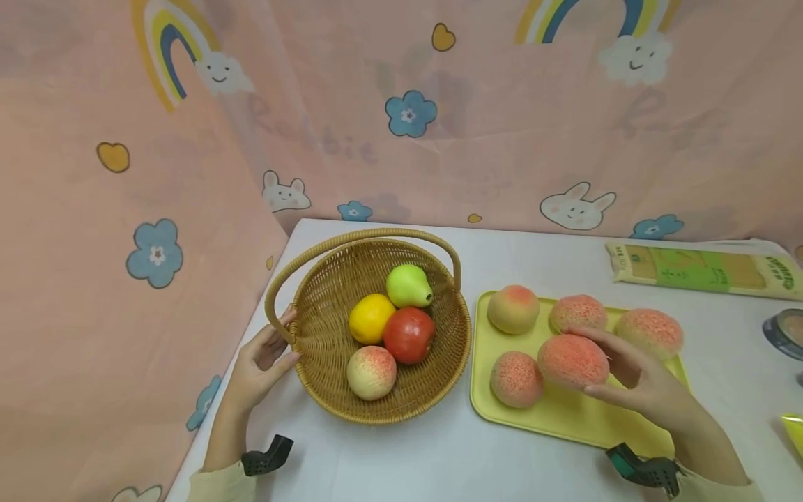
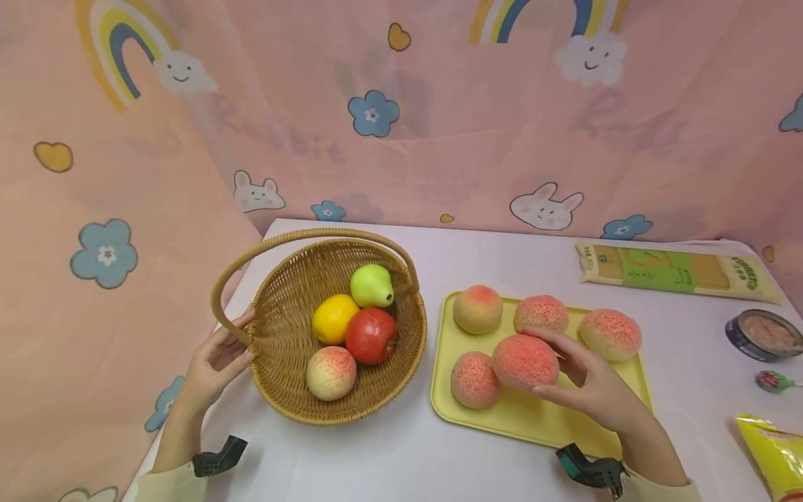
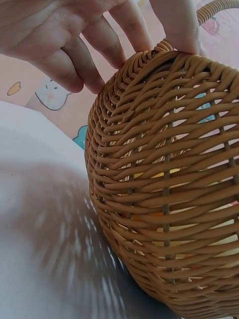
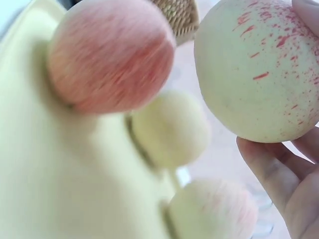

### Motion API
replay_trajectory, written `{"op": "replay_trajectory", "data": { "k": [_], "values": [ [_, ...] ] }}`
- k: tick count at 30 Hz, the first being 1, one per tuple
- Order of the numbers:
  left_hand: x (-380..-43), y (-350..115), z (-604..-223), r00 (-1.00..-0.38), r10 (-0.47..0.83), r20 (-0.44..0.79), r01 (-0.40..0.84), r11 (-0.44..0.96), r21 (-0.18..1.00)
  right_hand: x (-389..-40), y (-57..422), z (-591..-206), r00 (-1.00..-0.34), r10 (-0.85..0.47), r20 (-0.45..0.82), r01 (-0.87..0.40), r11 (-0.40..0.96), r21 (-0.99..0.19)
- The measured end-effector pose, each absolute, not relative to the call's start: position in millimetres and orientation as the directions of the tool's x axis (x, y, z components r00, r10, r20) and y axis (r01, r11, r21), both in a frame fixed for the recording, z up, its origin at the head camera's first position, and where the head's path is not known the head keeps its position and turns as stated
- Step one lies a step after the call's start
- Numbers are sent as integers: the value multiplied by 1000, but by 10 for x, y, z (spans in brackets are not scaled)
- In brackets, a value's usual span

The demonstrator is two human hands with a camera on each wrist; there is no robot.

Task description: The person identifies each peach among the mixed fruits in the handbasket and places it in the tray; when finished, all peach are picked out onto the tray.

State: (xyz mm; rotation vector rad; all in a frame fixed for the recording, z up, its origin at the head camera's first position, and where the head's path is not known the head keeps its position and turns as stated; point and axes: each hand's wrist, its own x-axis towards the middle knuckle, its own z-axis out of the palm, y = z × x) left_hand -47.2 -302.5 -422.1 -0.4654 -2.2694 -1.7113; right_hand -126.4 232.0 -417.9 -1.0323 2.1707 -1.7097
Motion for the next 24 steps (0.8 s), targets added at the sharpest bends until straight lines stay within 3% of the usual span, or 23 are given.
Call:
{"op": "replay_trajectory", "data": {
  "k": [10,18,24],
  "values": [
    [-472,-3001,-4185,-896,104,433,445,216,869,-1082,2563,-4454,-863,-502,53,-222,284,-933],
    [-467,-3006,-4192,-897,83,434,441,214,872,-1040,2634,-4534,-868,-493,-54,-147,360,-921],
    [-463,-2999,-4194,-900,93,426,436,207,876,-1043,2639,-4581,-864,-499,-66,-149,378,-914]
  ]
}}
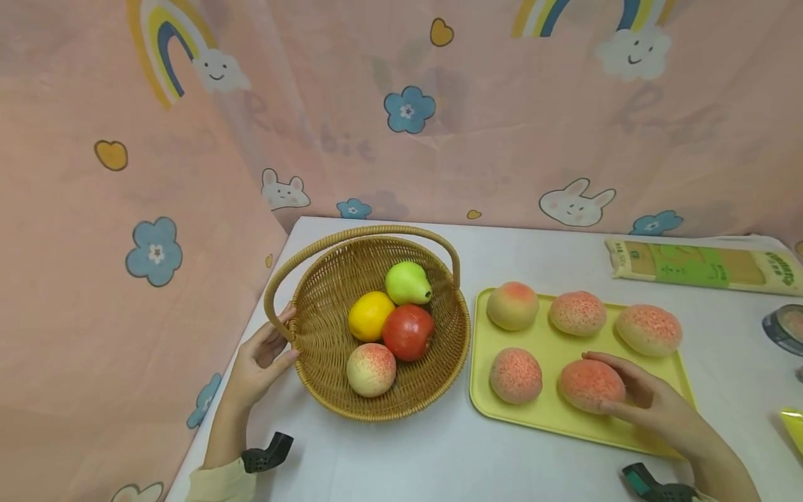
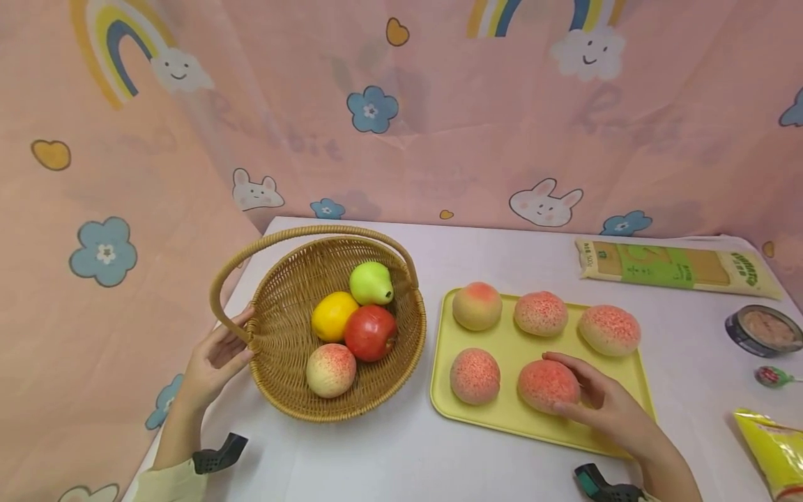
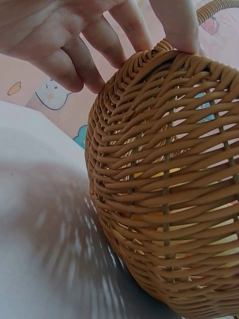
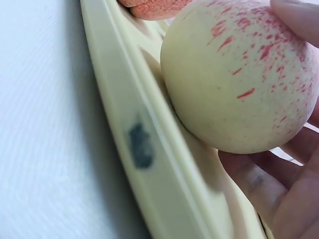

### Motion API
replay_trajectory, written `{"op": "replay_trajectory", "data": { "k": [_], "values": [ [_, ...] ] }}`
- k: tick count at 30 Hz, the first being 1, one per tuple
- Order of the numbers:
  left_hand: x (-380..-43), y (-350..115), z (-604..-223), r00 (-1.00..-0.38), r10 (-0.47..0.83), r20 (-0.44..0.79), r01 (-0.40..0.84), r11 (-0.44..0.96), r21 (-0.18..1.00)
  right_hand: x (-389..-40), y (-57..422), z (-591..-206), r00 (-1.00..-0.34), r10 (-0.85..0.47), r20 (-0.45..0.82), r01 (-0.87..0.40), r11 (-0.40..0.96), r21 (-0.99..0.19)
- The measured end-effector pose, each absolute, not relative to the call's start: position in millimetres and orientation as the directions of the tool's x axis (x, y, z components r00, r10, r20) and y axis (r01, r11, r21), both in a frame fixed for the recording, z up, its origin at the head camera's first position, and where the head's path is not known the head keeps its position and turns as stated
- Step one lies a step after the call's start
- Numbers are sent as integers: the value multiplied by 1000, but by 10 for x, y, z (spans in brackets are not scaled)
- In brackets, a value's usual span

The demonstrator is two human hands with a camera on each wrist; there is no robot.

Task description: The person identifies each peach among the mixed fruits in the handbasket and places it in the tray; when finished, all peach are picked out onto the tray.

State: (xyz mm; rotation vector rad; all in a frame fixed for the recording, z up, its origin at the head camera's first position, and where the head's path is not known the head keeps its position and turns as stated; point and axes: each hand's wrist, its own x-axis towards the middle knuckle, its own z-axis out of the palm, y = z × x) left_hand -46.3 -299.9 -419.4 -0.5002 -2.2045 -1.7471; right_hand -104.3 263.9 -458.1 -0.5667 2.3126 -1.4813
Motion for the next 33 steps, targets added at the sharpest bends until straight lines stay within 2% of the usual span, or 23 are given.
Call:
{"op": "replay_trajectory", "data": {
  "k": [10,15,20,24,29,33],
  "values": [
    [-466,-3004,-4213,-899,89,428,437,209,875,-1102,2688,-4627,-842,-516,-158,-68,392,-917],
    [-463,-3010,-4210,-910,91,405,415,226,882,-1097,2683,-4603,-835,-533,-138,-93,383,-919],
    [-472,-3009,-4203,-907,103,408,421,224,879,-1069,2619,-4440,-863,-505,-7,-216,382,-899],
    [-482,-3003,-4199,-901,97,423,434,219,874,-1081,2511,-4249,-853,-510,107,-310,331,-891],
    [-480,-3003,-4193,-898,98,428,440,216,872,-1132,2271,-4044,-764,-586,269,-419,134,-898],
    [-483,-3005,-4194,-895,105,433,445,211,870,-1186,2047,-3923,-697,-654,295,-435,57,-899]
  ]
}}
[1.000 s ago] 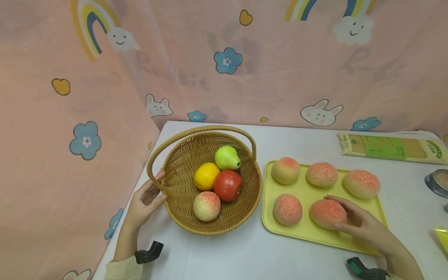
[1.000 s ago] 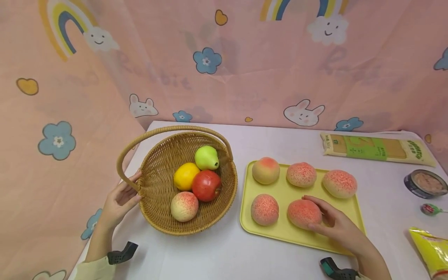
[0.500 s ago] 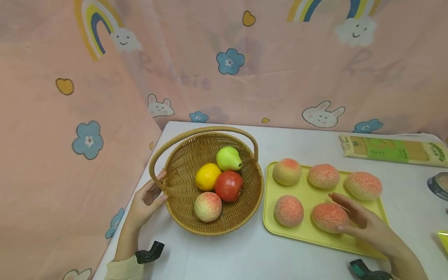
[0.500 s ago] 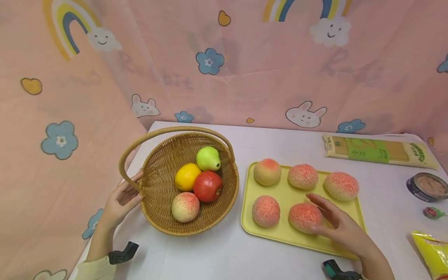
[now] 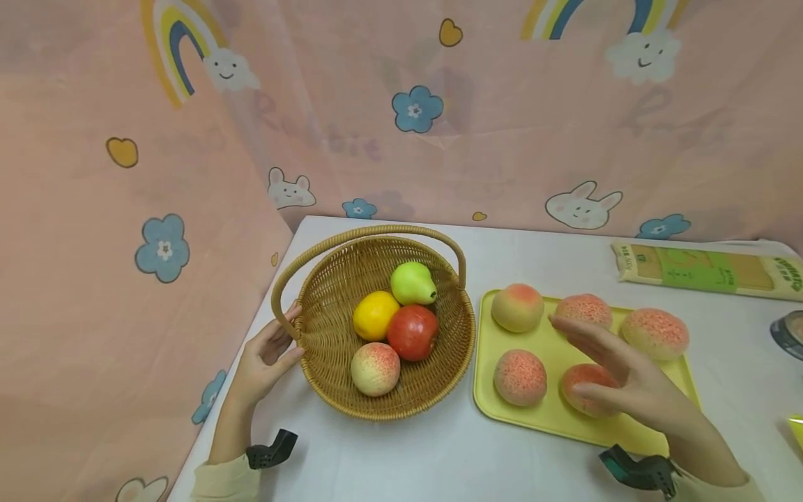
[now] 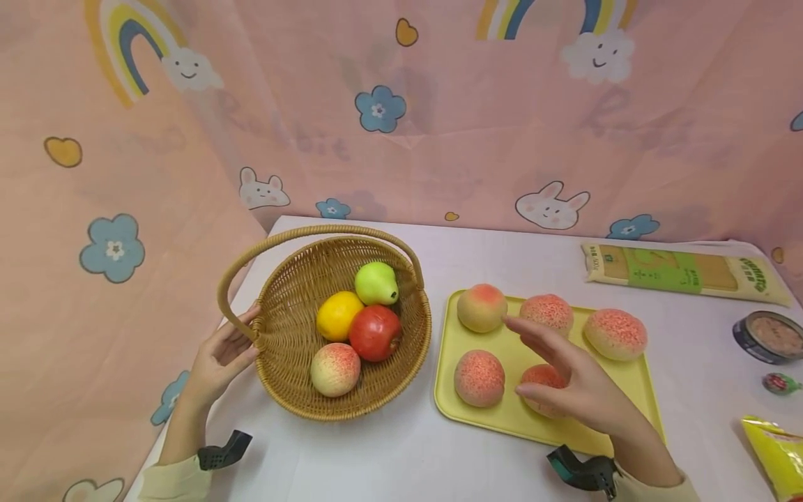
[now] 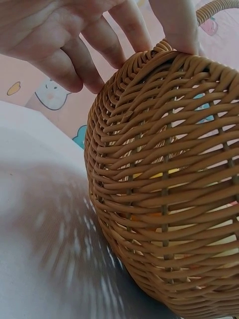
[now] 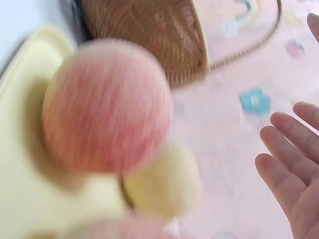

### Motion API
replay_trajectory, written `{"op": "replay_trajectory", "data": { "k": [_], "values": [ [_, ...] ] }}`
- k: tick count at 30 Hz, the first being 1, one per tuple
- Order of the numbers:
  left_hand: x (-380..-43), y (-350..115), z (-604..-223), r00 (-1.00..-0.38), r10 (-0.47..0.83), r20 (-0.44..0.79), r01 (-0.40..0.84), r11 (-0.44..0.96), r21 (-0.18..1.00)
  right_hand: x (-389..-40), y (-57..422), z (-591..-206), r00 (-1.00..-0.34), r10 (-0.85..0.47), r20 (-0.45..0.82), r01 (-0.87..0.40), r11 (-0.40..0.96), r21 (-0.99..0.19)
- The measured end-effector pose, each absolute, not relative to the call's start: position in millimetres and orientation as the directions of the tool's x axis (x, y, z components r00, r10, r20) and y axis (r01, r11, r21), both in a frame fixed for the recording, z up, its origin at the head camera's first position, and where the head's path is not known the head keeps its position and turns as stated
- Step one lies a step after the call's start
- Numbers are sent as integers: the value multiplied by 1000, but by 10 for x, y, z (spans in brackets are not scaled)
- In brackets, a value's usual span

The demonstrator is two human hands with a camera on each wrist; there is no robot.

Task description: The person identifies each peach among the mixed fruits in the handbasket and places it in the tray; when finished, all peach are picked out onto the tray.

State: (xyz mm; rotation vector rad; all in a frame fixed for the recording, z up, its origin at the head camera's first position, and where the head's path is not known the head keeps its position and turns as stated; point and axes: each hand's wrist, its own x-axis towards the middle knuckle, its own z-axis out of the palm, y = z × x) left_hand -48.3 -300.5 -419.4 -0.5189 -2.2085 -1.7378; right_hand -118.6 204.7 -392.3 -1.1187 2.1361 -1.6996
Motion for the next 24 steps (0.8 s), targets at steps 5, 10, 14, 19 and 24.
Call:
{"op": "replay_trajectory", "data": {
  "k": [5,10,14,19,24],
  "values": [
    [-483,-3010,-4199,-897,103,431,443,208,872,-1273,1718,-3766,-651,-716,252,-445,90,-891],
    [-479,-3009,-4199,-901,107,420,433,217,875,-1396,1362,-3594,-596,-774,214,-475,125,-871],
    [-480,-3014,-4200,-901,104,421,434,221,874,-1534,1071,-3476,-519,-829,206,-488,90,-868],
    [-483,-3024,-4201,-903,106,416,429,224,875,-1698,715,-3321,-441,-879,183,-503,73,-861],
    [-473,-3025,-4205,-917,110,384,400,230,887,-1844,392,-3216,-389,-914,117,-445,75,-892]
  ]
}}
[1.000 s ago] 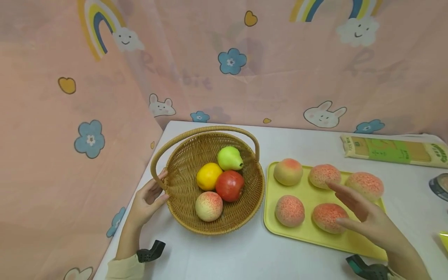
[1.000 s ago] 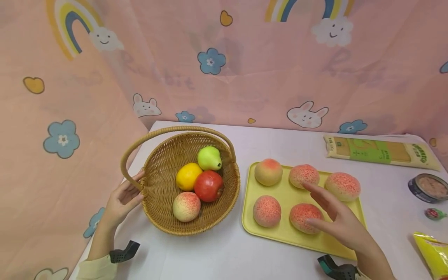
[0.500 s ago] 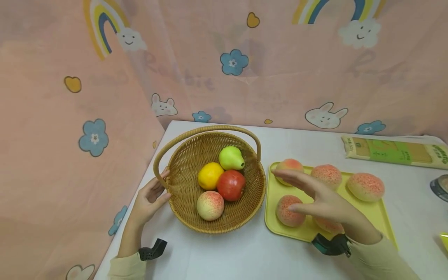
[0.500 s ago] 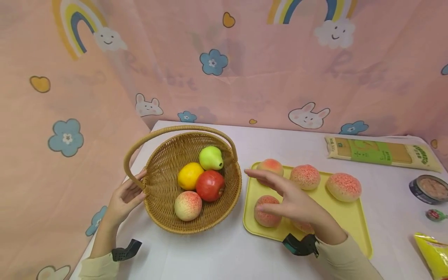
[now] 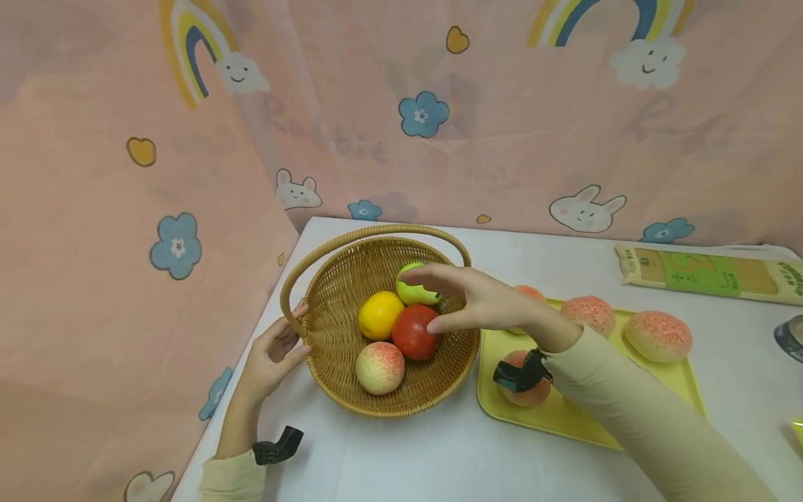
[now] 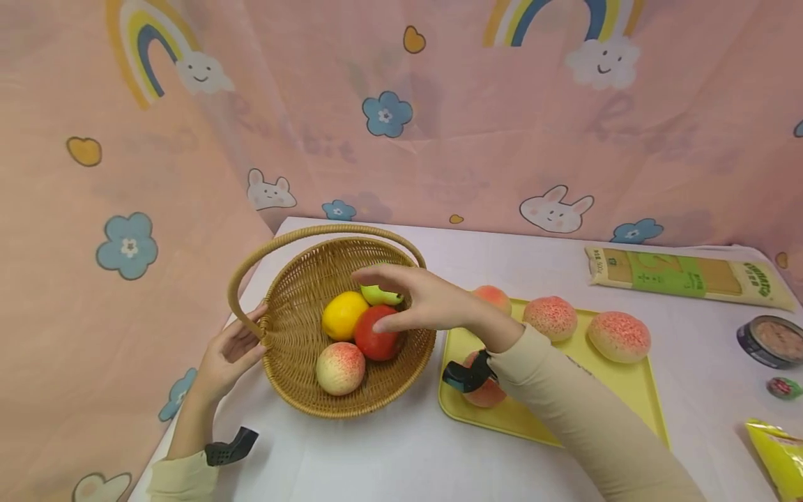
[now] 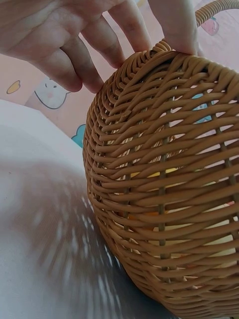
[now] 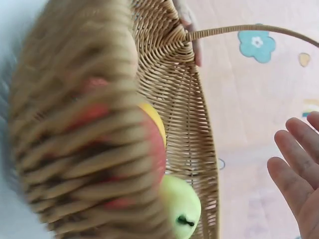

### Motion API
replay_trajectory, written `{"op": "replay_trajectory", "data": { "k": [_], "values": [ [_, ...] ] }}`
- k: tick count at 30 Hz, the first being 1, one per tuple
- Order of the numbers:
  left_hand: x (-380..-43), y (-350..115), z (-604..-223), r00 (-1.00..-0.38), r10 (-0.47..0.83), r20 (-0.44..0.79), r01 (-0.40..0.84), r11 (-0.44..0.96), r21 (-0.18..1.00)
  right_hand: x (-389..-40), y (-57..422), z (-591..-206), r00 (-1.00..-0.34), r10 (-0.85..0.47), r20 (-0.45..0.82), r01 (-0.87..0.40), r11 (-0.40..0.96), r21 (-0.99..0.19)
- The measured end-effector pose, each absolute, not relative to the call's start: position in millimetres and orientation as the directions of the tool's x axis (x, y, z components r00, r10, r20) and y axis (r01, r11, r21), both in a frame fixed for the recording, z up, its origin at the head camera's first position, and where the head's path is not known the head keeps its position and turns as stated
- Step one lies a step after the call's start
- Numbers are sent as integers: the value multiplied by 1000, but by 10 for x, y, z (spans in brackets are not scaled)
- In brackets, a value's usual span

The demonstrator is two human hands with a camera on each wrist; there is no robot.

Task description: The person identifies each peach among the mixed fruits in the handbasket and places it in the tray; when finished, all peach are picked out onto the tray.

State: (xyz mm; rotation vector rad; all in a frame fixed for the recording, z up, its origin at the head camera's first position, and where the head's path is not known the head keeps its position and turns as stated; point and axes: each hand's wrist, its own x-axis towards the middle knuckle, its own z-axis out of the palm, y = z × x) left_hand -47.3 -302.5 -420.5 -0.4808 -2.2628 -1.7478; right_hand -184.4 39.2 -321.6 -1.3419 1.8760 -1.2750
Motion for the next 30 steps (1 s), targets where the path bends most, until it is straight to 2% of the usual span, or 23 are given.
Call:
{"op": "replay_trajectory", "data": {
  "k": [14,23,27,30],
  "values": [
    [-471,-3018,-4226,-917,116,382,399,229,888,-2127,-301,-3284,-210,-978,-16,-544,131,-829],
    [-458,-3009,-4229,-920,105,379,393,248,885,-2129,-502,-3465,-44,-984,-175,-400,178,-899],
    [-469,-3017,-4219,-914,110,390,405,245,881,-2110,-535,-3520,9,-973,-231,-391,209,-896],
    [-481,-3021,-4210,-911,105,400,413,248,876,-2100,-553,-3543,34,-962,-270,-429,230,-874]
  ]
}}
